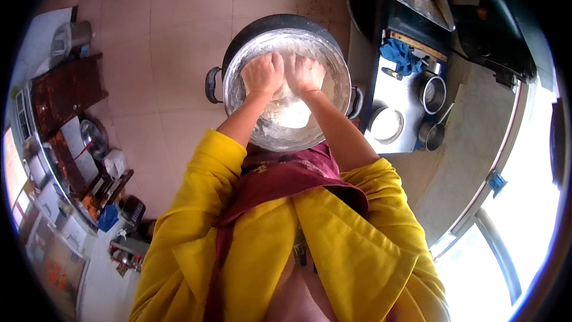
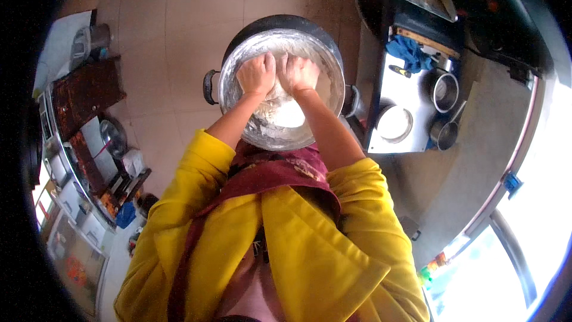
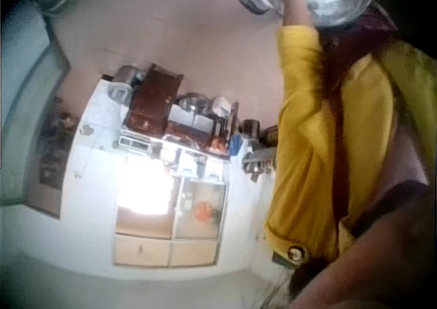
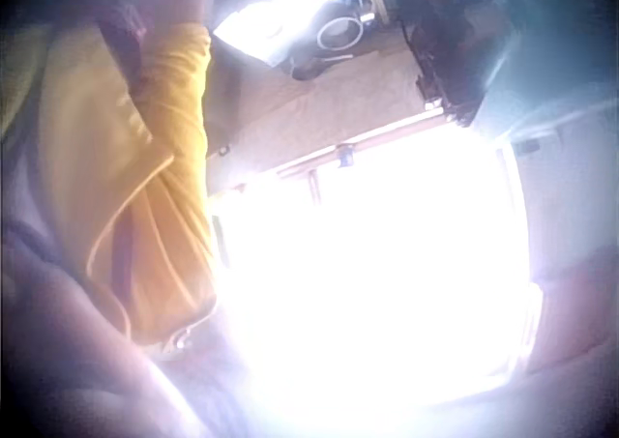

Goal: The person kneads a large mass of white dough inside a metal bowl using both hands. They repeatedly press, fold, and turn the dough to develop its texture throughout the clip.

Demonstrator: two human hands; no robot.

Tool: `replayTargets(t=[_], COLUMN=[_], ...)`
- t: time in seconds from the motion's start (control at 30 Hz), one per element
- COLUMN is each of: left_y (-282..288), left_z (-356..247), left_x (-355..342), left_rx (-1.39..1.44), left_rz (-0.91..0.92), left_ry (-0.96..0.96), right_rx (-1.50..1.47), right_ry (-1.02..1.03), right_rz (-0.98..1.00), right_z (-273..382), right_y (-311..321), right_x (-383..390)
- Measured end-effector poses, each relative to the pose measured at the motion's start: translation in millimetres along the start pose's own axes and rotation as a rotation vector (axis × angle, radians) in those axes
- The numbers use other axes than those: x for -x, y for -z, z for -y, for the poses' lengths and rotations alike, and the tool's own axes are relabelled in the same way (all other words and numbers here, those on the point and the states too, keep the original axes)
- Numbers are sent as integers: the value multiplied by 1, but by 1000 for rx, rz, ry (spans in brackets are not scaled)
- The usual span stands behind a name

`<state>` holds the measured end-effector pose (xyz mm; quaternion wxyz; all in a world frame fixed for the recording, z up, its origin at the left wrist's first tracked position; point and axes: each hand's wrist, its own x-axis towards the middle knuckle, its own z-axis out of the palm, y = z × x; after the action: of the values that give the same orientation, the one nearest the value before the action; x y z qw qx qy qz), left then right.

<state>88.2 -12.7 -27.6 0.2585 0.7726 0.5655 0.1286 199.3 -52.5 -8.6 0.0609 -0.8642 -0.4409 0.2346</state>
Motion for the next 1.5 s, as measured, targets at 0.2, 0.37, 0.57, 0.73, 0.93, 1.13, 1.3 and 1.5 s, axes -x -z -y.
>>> replayTargets(t=[0.2, 0.37, 0.57, 0.73, 0.93, 1.13, 1.3, 1.5], left_y=[47, 62, 45, 32, 20, 8, 3, 25], left_z=[-7, -22, -11, -2, -1, -2, -11, -11], left_x=[38, 85, 96, 70, 36, 18, 4, 2], left_rx=[320, 128, 164, 185, 153, 54, -63, 127], left_rz=[48, -51, -120, -75, -11, 96, 134, 178], left_ry=[13, 1, -101, -200, -238, -142, -35, -39], right_rx=[-164, -81, -199, -107, -210, -167, -70, -206], right_ry=[-12, 172, 50, 21, 134, 48, -111, -162], right_rz=[217, -275, -483, -386, -301, -73, -45, 22], right_z=[4, 20, 4, -3, -14, -17, -9, -4], right_y=[24, 11, -35, -36, -30, -23, -15, 4], right_x=[36, 114, 125, 103, 63, 36, 20, 19])
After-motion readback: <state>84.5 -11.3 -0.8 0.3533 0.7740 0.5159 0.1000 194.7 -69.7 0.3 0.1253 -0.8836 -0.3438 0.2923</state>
